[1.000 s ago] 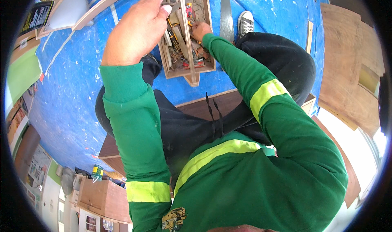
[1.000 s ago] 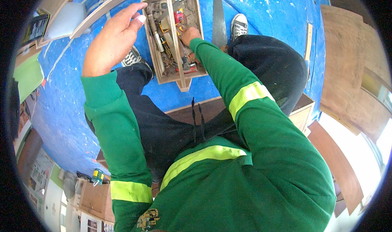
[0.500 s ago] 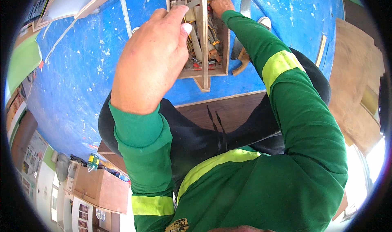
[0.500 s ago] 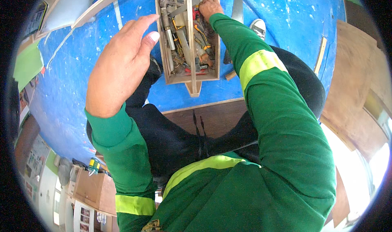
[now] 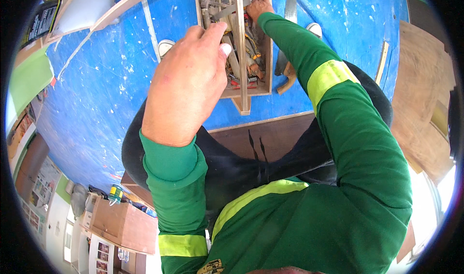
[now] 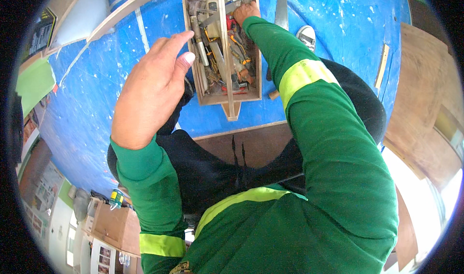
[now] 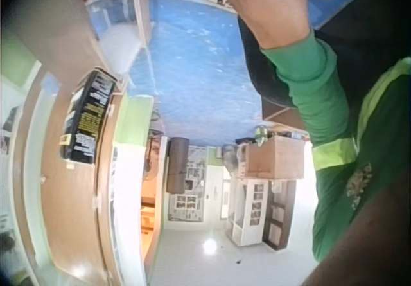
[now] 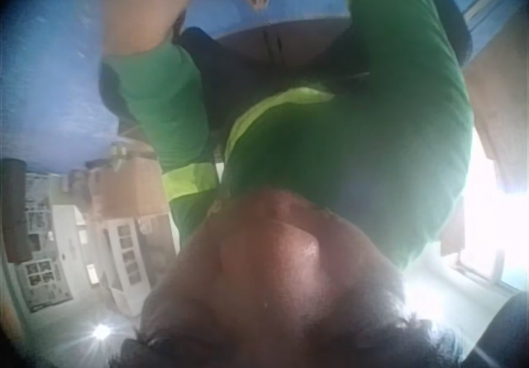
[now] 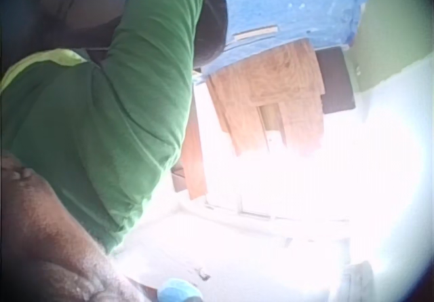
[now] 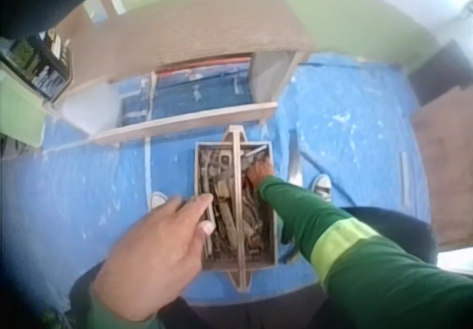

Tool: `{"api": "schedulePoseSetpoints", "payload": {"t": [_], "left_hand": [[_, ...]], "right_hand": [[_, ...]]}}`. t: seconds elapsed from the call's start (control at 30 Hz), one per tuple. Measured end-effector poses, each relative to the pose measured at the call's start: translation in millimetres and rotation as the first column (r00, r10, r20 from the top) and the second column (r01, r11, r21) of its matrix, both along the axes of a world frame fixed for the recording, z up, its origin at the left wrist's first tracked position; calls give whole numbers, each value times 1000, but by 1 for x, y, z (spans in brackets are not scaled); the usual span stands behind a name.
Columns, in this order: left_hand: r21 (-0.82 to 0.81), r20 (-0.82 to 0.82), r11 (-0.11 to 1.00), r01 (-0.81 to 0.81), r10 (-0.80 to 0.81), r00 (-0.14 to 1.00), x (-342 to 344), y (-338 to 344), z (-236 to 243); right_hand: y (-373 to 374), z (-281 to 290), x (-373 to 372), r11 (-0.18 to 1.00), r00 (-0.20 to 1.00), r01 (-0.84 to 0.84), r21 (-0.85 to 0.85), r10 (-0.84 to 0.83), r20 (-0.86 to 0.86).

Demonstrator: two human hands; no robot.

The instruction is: The person walks through a room under renovation, places a water bottle in a cabinet, then sits on the floor. They pick up a hand saw and inspect it, then open a drawer and sort through various tools including pliers and screwdrivers.

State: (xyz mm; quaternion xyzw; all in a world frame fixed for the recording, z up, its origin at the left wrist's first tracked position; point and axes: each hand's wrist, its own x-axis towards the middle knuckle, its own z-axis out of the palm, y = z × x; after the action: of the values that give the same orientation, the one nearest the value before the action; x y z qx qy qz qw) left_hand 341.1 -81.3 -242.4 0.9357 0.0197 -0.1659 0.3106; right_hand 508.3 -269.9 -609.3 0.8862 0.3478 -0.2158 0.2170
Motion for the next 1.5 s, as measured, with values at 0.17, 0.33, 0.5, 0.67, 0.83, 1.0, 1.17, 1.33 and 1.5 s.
{"api": "schedulePoseSetpoints", "payload": {"t": [0.17,0.33,0.5,0.67,0.83,1.0,1.17,1.33,1.5], "left_hand": [[-12,18,1000,16,-15,1000,1,-3,-1],[-37,3,999,16,-16,1000,1,-1,2],[-22,112,999,28,-26,993,6,11,-13],[-60,111,997,56,-49,993,23,14,-14],[-33,82,993,113,-110,991,34,12,-33],[-7,224,982,190,-184,957,37,-11,-78],[-209,94,946,246,-231,968,10,-97,-124],[-321,-105,923,-214,190,976,11,-151,-277],[-134,-17,912,-387,389,921,74,-155,-347]], "right_hand": [[-2,2,0,1000,1000,-25,16,25,12],[-4,27,-8,997,991,-3,76,-7,135],[-32,81,1,956,985,139,257,-159,59],[-92,169,16,761,947,241,602,-320,26],[-126,286,21,94,693,700,708,-329,-642],[-148,405,-42,-477,440,826,301,213,-872],[-150,418,-19,-599,374,798,72,397,-838],[-170,408,18,-625,390,779,50,421,-819],[-172,416,17,-721,375,692,-28,393,-839]]}}
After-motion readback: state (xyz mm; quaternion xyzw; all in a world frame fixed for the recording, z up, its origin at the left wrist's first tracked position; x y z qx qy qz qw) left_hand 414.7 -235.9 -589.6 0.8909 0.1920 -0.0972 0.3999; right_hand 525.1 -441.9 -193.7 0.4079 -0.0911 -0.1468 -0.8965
